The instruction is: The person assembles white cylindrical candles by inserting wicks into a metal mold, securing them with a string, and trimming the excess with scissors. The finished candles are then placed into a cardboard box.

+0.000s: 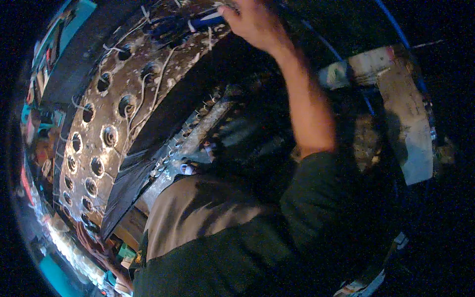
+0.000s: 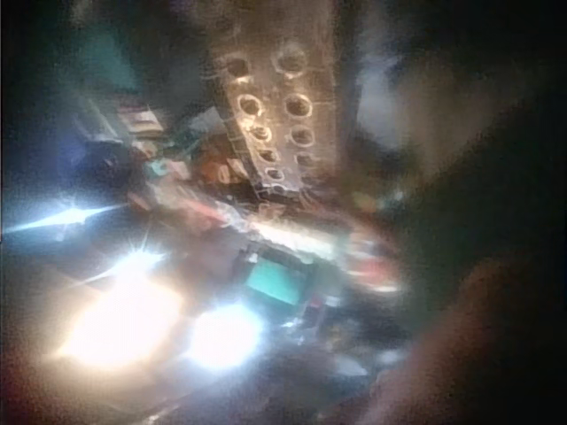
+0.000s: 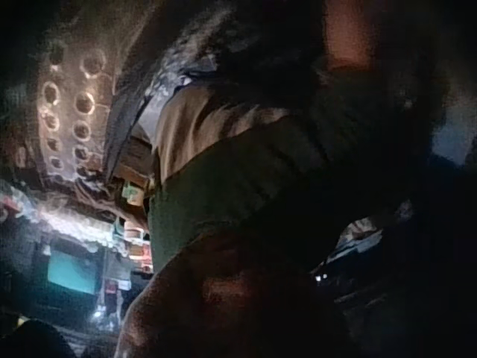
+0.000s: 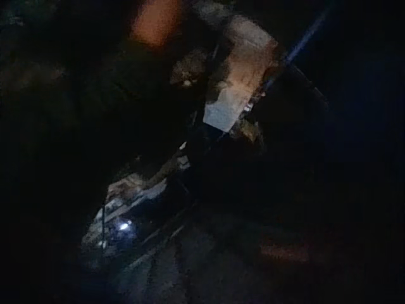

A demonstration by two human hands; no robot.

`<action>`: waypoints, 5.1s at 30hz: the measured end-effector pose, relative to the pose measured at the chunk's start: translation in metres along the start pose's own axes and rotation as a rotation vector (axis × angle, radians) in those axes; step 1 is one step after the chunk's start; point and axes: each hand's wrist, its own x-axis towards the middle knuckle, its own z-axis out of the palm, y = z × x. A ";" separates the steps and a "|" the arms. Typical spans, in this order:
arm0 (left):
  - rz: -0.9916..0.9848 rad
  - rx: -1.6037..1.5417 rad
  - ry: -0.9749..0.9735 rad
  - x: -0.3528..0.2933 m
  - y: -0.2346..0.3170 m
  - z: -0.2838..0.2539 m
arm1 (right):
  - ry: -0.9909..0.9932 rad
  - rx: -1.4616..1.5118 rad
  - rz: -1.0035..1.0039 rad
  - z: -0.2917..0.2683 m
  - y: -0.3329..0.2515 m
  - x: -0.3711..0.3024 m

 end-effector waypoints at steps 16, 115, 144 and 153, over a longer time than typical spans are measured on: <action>-0.081 -0.302 -0.635 -0.002 0.084 0.079 | 0.330 0.827 1.606 0.129 -0.045 -0.290; 0.285 -1.991 -0.658 0.197 0.329 0.128 | 0.014 1.119 0.020 -0.056 -0.142 -0.061; 0.093 -2.304 -0.390 0.234 0.308 0.072 | -0.273 0.770 0.361 -0.021 -0.165 -0.073; 0.058 -2.568 -0.332 0.245 0.314 0.044 | -0.085 0.720 0.236 0.006 -0.186 -0.064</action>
